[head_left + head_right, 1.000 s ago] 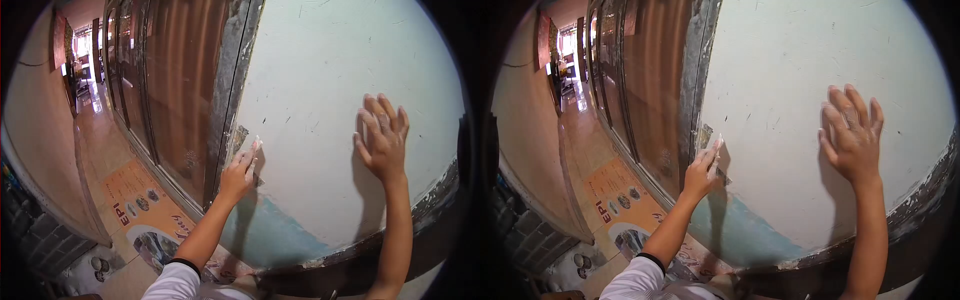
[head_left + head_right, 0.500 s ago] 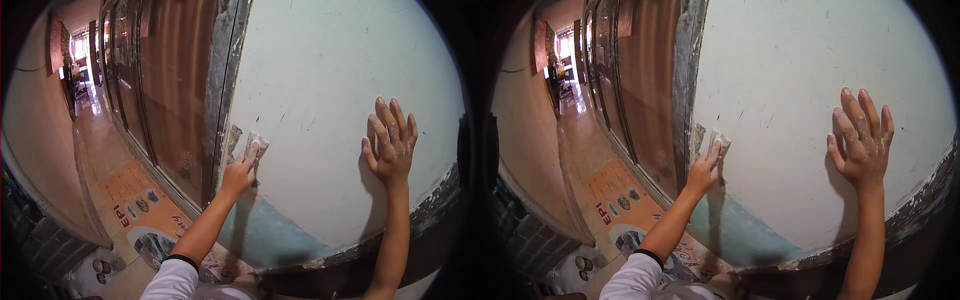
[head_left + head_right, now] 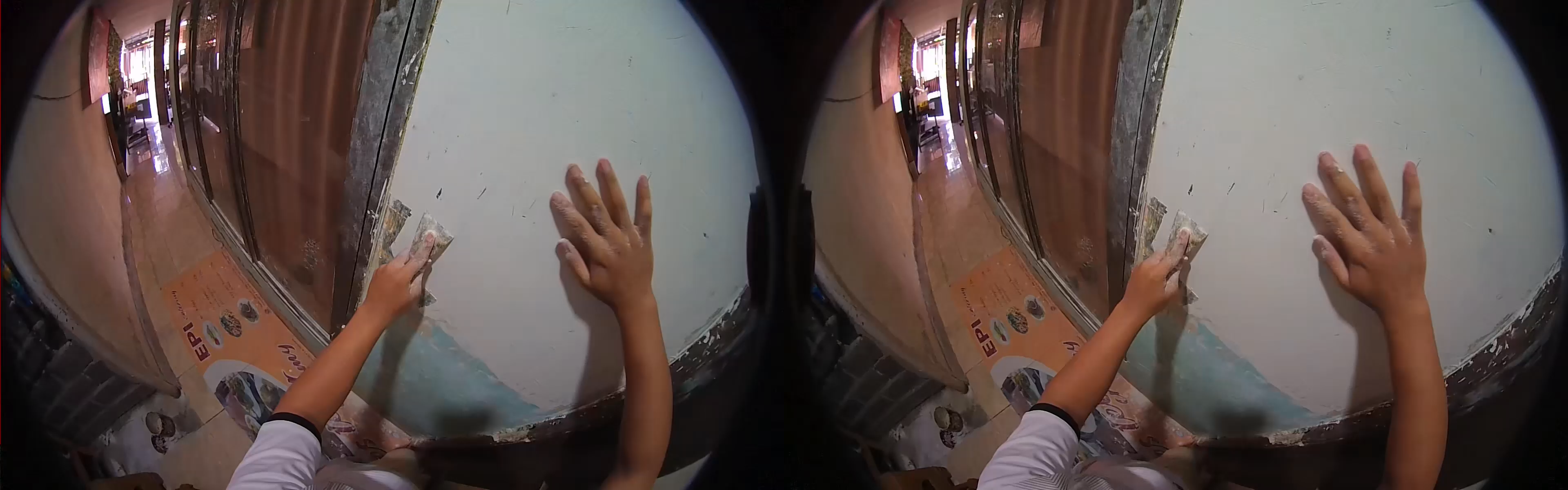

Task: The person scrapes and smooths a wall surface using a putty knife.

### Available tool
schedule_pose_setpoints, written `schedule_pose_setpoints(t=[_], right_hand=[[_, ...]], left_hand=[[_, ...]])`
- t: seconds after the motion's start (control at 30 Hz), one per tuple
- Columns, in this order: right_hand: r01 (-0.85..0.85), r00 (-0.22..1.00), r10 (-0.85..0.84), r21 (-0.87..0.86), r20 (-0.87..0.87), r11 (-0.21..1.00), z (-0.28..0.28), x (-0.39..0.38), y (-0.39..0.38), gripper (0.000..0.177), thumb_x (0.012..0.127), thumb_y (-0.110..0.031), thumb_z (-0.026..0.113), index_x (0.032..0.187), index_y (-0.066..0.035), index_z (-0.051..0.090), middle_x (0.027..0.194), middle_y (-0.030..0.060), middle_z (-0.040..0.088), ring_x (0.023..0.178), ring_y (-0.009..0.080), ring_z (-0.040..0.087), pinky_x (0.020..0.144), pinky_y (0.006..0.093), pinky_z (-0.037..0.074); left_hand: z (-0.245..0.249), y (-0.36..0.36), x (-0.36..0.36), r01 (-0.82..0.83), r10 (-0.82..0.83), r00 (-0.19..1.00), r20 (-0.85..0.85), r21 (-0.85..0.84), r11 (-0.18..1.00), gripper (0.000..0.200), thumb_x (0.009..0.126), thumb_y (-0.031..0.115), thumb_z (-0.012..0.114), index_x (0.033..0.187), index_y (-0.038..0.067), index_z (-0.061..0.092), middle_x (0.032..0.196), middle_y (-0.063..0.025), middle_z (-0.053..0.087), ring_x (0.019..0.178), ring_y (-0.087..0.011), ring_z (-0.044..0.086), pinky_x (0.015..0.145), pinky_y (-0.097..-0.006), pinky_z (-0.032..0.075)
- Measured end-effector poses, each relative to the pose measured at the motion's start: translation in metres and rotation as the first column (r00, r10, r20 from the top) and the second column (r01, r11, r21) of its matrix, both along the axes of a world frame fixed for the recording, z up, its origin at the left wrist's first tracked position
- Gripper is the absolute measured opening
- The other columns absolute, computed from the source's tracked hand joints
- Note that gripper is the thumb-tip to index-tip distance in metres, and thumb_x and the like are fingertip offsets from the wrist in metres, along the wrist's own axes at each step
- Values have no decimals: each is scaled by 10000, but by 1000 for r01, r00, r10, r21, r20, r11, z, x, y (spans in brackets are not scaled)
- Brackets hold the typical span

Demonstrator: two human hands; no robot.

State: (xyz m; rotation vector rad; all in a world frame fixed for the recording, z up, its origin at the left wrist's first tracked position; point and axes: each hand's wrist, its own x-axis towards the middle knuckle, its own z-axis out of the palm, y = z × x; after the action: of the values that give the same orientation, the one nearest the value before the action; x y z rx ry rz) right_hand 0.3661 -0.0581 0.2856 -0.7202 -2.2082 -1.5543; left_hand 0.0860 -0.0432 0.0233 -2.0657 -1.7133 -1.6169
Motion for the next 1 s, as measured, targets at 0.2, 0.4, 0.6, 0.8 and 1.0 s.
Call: schedule_pose_setpoints(t=[0.2,0.4,0.6,0.8,1.0], right_hand=[[-29,996,41,-146,80,989,-7,-40,11,651,822,-475,707,1448,-359,572,1651,-84,407,1563,205,301,1306,614,67],[-59,996,65,-99,60,993,-15,-38,17,649,790,-480,717,1419,-368,606,1617,-80,461,1549,202,334,1314,583,79],[-72,995,77,-83,59,994,-16,-41,18,624,803,-466,711,1409,-345,619,1614,-70,467,1547,208,339,1305,596,97],[-52,996,57,-61,73,997,-16,-41,18,595,822,-484,694,1397,-345,625,1605,-68,478,1543,214,347,1300,599,97],[-57,996,60,-55,64,997,-16,-42,17,611,784,-472,717,1377,-350,630,1598,-71,486,1535,208,361,1304,591,111]], left_hand=[[-44,3,-3,-7,10,1000,-18,142,990,727,885,77,618,1576,241,463,1076,-185,690,880,-431,672,759,-491,559],[-1,5,-9,-21,21,1000,-9,86,996,689,921,137,612,1572,301,457,1037,-175,684,806,-428,664,710,-492,565],[-65,12,-6,-49,57,998,-32,212,976,691,883,126,652,1550,229,506,1061,-161,692,776,-397,678,662,-475,564],[-7,14,-4,-57,69,995,-73,154,986,651,899,177,654,1531,267,529,1028,-135,681,767,-372,684,648,-458,565],[-64,3,-2,-69,84,991,-108,131,989,592,913,210,694,1492,243,575,1017,-125,647,751,-367,676,636,-455,578]])
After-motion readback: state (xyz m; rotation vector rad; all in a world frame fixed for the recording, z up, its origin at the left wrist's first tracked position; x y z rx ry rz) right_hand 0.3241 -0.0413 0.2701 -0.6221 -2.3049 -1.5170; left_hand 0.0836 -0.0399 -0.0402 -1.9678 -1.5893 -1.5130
